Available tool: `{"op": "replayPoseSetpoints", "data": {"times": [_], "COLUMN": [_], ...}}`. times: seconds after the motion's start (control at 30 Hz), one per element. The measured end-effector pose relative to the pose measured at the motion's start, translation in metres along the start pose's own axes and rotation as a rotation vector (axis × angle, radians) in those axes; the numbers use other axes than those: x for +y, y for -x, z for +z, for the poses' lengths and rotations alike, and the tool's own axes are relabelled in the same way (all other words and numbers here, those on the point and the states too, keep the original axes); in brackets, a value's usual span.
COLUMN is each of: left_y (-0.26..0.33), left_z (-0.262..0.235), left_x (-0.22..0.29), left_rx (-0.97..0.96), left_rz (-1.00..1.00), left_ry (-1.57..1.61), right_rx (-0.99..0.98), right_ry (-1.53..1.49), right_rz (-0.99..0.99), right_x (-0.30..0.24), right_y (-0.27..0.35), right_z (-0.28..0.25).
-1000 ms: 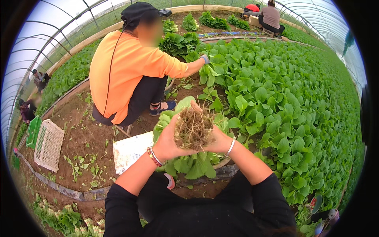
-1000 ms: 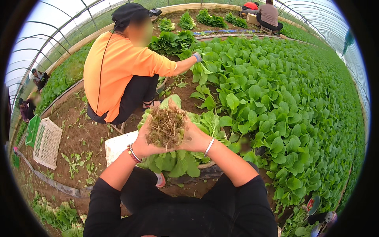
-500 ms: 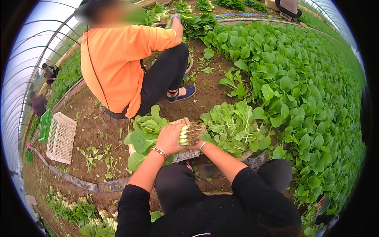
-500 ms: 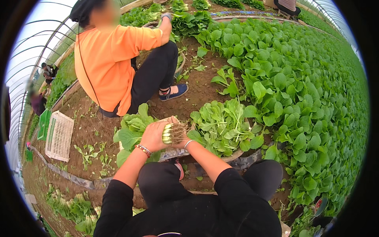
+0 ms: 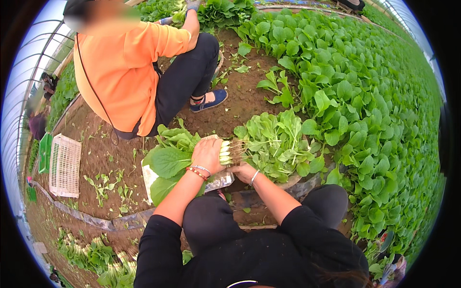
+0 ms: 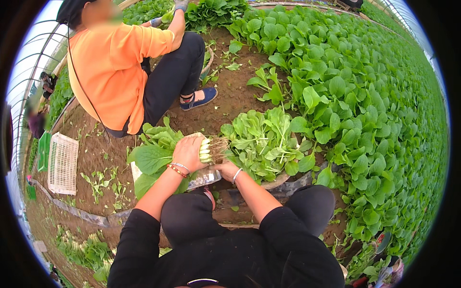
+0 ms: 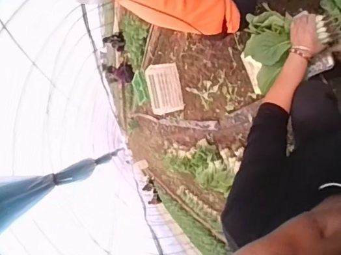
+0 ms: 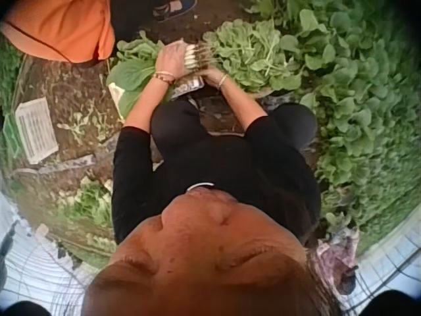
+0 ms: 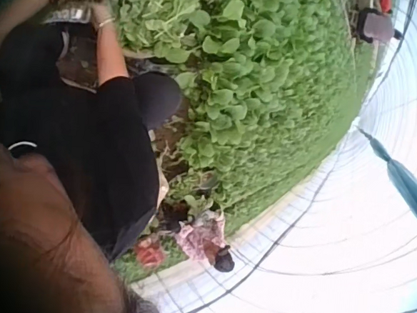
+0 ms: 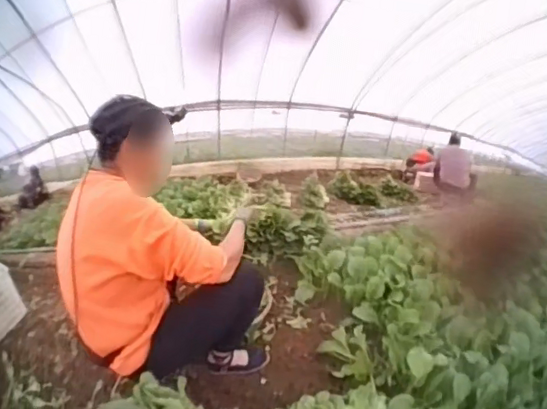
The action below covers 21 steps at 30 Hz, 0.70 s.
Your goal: The person harvests leafy green vegetables by hand, pulling them from the soil and gathering them into a bundle. They repeatedly reach for plants, uproot them, and add them to a growing bunch held in their hands.
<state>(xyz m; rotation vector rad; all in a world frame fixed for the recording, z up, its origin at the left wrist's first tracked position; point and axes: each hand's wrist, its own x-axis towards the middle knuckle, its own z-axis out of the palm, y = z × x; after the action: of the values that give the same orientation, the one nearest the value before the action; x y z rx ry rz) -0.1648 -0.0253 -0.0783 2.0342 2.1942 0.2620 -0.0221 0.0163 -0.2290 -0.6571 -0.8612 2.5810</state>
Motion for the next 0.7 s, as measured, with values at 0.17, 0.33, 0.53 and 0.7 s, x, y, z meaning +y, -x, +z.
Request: {"op": "replayPoseSetpoints", "data": {"times": [0.17,0.33,0.53,0.7], "left_y": [0.016,0.018,0.003,-0.006], "left_z": [0.008,0.011,0.012,0.007], "left_x": [-0.004,-0.006,-0.013,-0.001], "left_rx": [0.047,0.079,-0.028,0.008], "left_rz": [0.030,0.039,-0.003,0.078], "left_ry": [-0.004,0.029,-0.028,-0.017], "right_rx": [0.153,0.225,0.233,0.553], "right_ry": [-0.784,-0.597,0.295,1.451], "right_rz": [-0.113,-0.099,0.225,0.026], "right_x": [-0.035,-0.043,-0.095,-0.274], "right_y": [0.007,-0.022,-0.015,0.076], "right_z": [0.040,0.046,-0.003,-0.120]}}
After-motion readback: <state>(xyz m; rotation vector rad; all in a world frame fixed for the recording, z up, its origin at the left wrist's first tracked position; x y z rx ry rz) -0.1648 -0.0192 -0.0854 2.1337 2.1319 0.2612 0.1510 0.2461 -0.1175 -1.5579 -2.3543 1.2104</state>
